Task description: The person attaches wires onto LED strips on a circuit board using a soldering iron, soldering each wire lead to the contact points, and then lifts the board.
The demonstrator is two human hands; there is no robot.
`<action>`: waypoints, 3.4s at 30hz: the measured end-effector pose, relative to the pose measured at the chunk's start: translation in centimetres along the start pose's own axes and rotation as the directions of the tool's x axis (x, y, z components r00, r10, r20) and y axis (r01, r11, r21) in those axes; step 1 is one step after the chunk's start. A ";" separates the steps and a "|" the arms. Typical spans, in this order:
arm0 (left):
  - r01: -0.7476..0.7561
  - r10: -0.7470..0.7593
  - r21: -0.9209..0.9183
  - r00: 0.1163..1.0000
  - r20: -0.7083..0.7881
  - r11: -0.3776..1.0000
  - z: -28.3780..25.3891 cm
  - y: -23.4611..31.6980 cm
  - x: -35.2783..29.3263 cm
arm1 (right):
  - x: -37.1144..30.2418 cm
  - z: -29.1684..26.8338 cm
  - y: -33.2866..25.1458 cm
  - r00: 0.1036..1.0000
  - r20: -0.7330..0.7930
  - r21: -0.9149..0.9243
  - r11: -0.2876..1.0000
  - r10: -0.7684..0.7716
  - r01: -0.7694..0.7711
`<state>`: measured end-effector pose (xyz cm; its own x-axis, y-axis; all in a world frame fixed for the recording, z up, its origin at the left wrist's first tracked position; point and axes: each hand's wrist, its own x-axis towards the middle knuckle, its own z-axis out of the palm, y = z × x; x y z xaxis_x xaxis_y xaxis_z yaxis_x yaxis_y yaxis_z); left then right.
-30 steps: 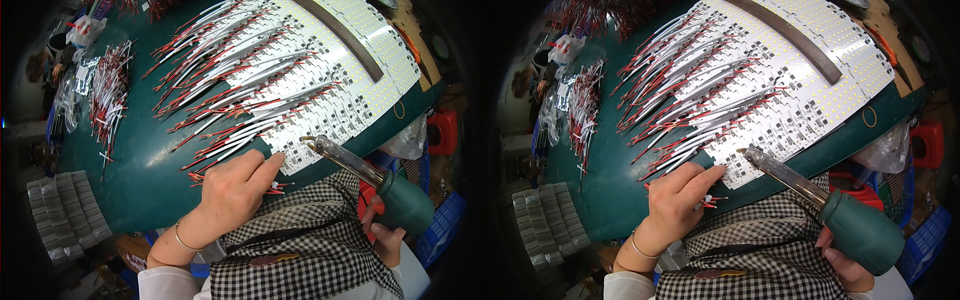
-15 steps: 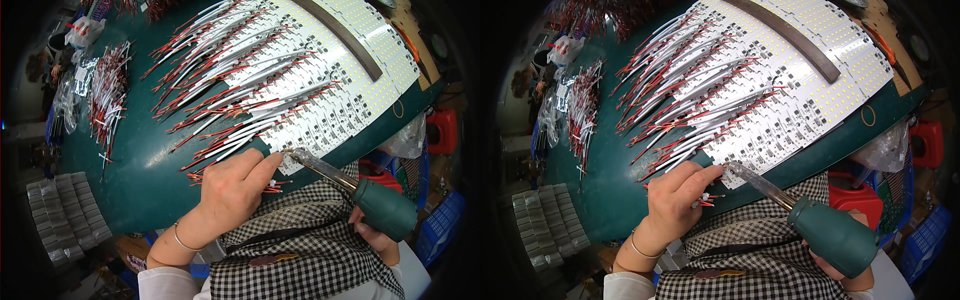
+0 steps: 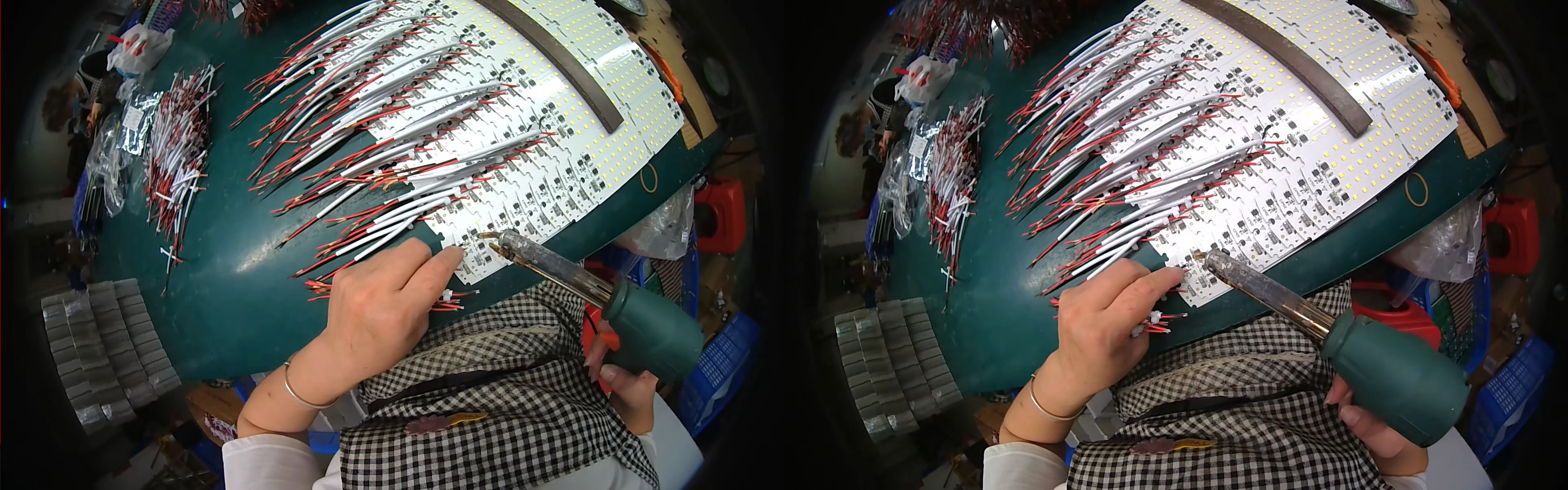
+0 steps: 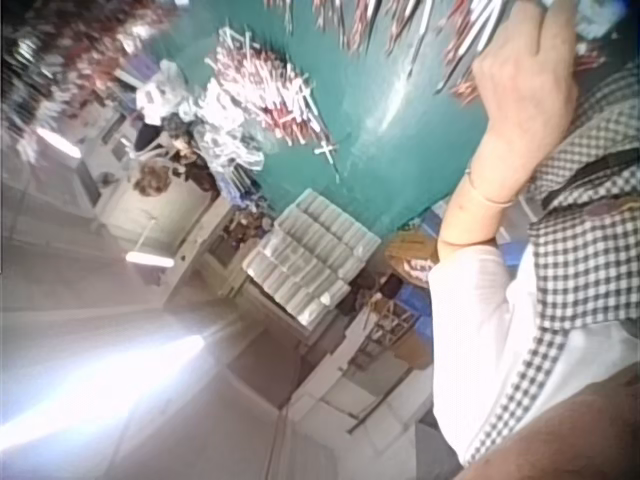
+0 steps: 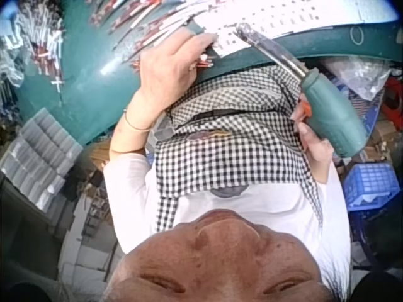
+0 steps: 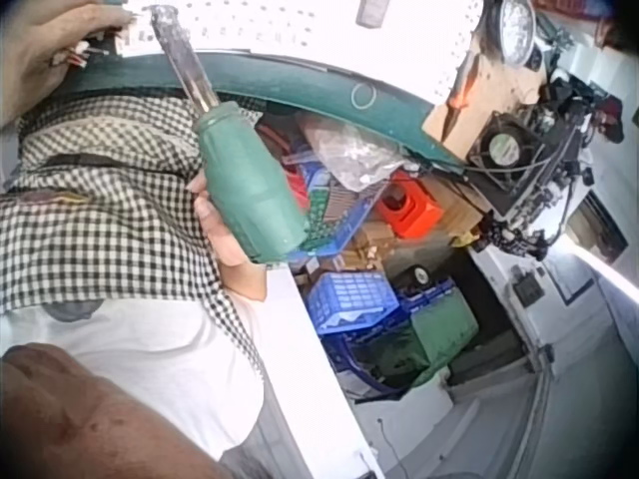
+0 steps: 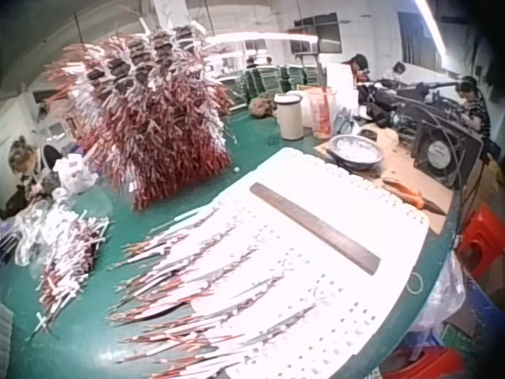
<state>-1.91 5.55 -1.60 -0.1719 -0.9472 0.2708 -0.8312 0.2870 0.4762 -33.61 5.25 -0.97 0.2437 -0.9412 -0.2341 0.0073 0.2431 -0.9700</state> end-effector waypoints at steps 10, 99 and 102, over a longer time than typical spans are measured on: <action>-0.018 0.015 -0.041 0.998 -0.056 0.999 0.3 -0.2 0.2 | 0.9 -0.4 -1.0 0.961 0.247 -0.169 0.982 0.124 -0.083; -0.115 0.091 -0.142 0.982 -0.165 0.983 0.6 0.1 2.3 | -0.4 -3.5 0.5 0.967 0.058 0.002 0.969 -0.248 0.248; -0.119 0.113 -0.025 0.981 -0.160 0.993 0.2 0.5 2.3 | -0.4 -3.5 0.2 0.981 0.049 0.000 0.982 -0.190 0.190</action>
<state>-2.78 3.52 -0.92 -0.1779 -0.8734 0.4534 -0.7917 0.4007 0.4612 -37.12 4.89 -1.27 0.2851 -0.9576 -0.0422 0.0534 0.0599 -0.9968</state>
